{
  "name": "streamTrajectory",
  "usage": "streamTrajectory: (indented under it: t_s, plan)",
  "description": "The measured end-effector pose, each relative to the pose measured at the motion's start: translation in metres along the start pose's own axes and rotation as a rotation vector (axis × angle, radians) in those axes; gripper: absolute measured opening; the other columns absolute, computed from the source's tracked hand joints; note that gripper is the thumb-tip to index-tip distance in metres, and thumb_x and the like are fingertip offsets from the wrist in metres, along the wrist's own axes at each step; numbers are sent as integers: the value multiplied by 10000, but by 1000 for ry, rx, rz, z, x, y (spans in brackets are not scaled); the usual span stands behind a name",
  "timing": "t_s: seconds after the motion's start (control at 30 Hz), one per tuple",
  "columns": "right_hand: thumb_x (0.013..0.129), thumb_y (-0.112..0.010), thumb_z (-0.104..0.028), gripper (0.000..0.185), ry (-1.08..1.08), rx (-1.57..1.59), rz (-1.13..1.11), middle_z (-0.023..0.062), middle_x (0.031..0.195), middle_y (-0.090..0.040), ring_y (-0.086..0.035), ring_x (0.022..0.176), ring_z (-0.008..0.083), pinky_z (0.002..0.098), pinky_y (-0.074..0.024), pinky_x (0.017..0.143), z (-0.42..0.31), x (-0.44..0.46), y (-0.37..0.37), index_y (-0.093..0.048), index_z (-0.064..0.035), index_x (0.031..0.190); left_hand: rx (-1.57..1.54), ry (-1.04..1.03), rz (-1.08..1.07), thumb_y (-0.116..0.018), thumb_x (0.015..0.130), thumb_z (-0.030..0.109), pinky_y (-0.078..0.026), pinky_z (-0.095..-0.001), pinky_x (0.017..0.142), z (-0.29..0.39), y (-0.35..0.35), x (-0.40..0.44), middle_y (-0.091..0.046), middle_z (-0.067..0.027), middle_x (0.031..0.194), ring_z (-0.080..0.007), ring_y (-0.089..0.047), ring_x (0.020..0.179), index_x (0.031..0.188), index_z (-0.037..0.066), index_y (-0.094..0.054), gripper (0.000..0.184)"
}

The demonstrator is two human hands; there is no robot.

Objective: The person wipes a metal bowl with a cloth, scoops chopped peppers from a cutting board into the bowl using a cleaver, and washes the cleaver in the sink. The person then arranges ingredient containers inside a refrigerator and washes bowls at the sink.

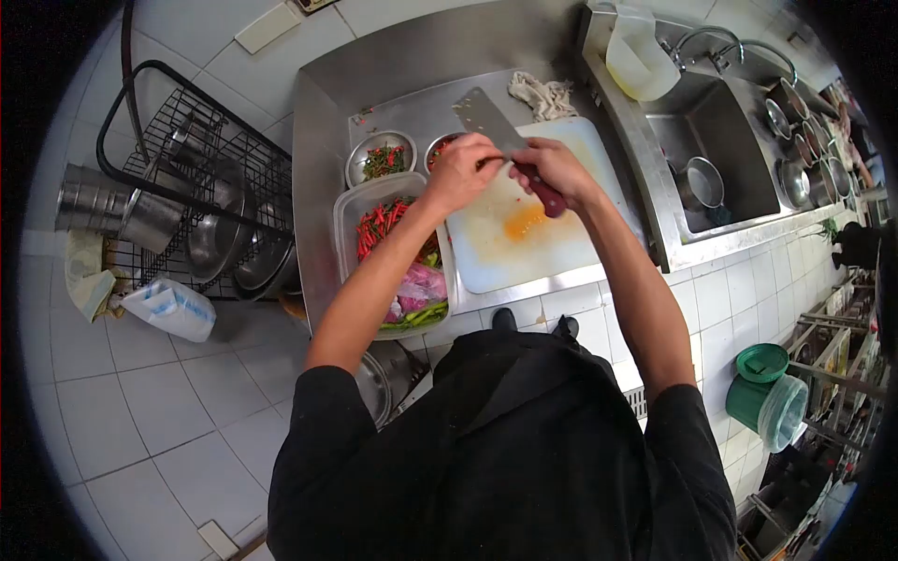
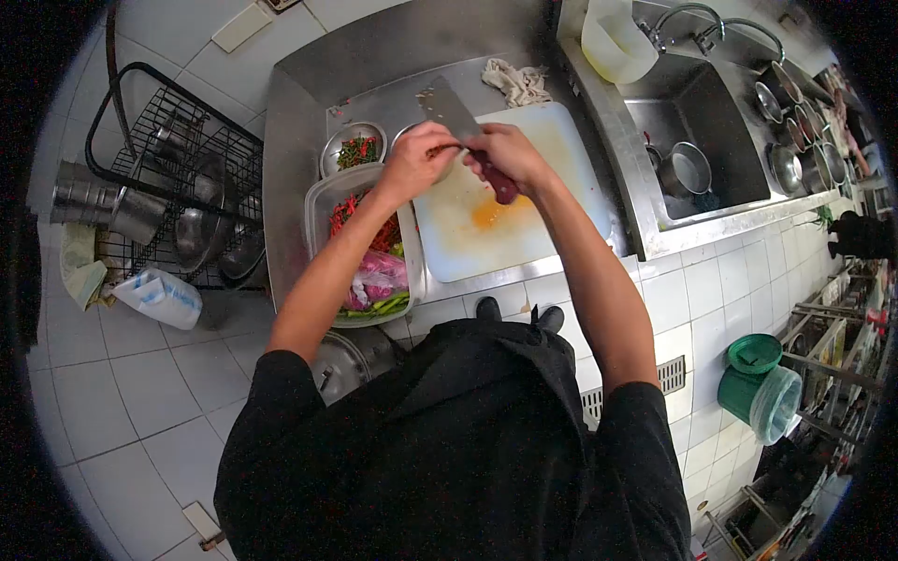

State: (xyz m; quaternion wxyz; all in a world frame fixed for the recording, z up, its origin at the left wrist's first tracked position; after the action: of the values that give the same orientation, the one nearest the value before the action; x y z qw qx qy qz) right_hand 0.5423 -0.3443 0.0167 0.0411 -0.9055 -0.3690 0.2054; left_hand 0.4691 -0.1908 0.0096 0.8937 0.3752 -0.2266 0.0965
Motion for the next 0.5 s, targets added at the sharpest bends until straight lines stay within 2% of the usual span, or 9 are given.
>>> streamTrajectory:
  t_s: [0.07,0.17,0.23,0.3,0.37,0.4,0.43,0.47,0.5]
  plan:
    - [868,-528,-119,157,37,-49,-65,69,692,-586,-534,527,110,259,-438,452,-3,19,-12,-546,25,928,34,49,42,-632,765,69,-490,-324,689,-18,10,-3,-624,-119,857,-261,-622,796,844,-4,-648,108]
    - [858,-518,-111,155,52,-89,-35,81,679,-591,-533,520,120,267,-438,459,1,36,-18,-550,32,910,167,121,106,-622,765,63,-487,-349,690,-58,16,-15,-622,-136,857,-288,-618,790,847,-2,-651,109]
    - [851,-521,-113,162,60,-150,-12,82,676,-591,-532,520,122,272,-445,466,3,34,-12,-552,34,910,312,127,-219,-630,756,78,-484,-367,696,-78,12,-24,-623,-138,860,-303,-612,768,849,2,-657,123]
    - [843,-523,-114,168,65,-205,28,83,674,-591,-531,519,124,276,-451,474,7,24,1,-554,37,911,318,83,-198,-641,745,97,-483,-372,704,-83,10,-23,-624,-141,866,-303,-611,751,846,10,-663,135]
    - [803,-533,-115,207,194,-526,180,131,674,-606,-572,532,216,344,-481,526,11,2,18,-556,36,942,239,239,-67,-643,746,103,-485,-362,701,-73,15,-12,-626,-138,856,-297,-616,750,844,16,-669,133]
    - [803,-533,-115,207,192,-528,188,131,674,-606,-572,532,216,344,-481,526,22,-8,28,-556,36,942,203,269,-40,-650,757,120,-485,-350,694,-70,16,-8,-640,-113,850,-253,-624,733,844,25,-673,131]
    - [776,-540,-115,216,348,-793,303,155,702,-609,-587,572,273,383,-487,566,37,-17,40,-565,16,945,199,267,-36,-650,757,120,-485,-350,694,-61,17,-1,-640,-113,850,-253,-624,733,844,25,-673,131]
    - [749,-547,-116,230,505,-1056,413,180,729,-612,-602,612,331,423,-493,605,50,-26,49,-574,-4,948,80,350,-11,-648,750,126,-487,-341,714,-48,17,4,-647,-119,853,-246,-631,746,845,37,-678,134]
    - [731,-552,-117,225,417,-1124,428,193,755,-607,-597,659,362,445,-488,636,63,-33,57,-584,-26,935,-39,433,11,-646,743,133,-488,-332,734,-40,14,8,-654,-125,855,-239,-637,759,846,48,-683,139]
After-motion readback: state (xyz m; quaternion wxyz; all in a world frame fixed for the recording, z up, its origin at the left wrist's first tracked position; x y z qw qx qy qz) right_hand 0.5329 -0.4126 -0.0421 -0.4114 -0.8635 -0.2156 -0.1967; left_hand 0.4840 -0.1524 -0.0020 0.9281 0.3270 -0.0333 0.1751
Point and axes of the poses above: each hand's wrist, its own x-axis towards the middle knuckle, its own y-axis out of the back of the hand, z = x × y, the point moved 2 cm from there along x, towards the middle knuckle
